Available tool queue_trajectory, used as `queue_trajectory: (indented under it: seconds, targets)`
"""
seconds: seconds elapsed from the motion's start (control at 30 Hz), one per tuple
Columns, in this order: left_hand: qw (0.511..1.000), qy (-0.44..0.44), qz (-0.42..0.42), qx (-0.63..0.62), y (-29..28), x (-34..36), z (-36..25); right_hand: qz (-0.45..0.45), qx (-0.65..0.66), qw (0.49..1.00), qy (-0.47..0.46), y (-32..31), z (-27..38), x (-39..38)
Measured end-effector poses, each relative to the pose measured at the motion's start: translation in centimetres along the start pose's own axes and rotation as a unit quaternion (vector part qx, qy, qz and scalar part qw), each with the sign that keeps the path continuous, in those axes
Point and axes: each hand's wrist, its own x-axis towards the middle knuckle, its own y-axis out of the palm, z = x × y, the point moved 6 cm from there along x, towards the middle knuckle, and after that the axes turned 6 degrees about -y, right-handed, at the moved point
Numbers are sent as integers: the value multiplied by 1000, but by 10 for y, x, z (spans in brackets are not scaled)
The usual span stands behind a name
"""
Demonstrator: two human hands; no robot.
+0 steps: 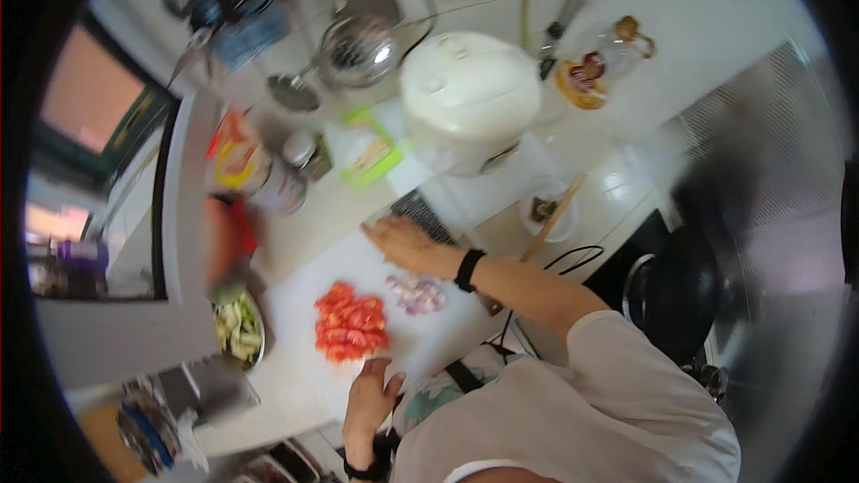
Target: The person is preparing ingredients, pouring cooking oil into a wok, and turning on the stove to begin cooking.
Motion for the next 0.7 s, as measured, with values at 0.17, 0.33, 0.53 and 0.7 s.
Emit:
queue_trajectory:
  seconds: [0.17, 0.33, 0.53, 0.7]
  targets:
    - [1000, -4, 2, 6, -3, 3, 1, -118, 74, 990, -13, -104, 22, -19]
    - [1000, -19, 9, 20, -8, 4, -18, -396, -48, 909, 119, -264, -49, -79]
    - [999, -23, 16, 28, 4, 6, -5, -437, -157, 762, 451, -371, -242, -224]
    - [998, -46, 32, 26, -1, -1, -22, -325, -204, 776, 501, -383, -312, -270]
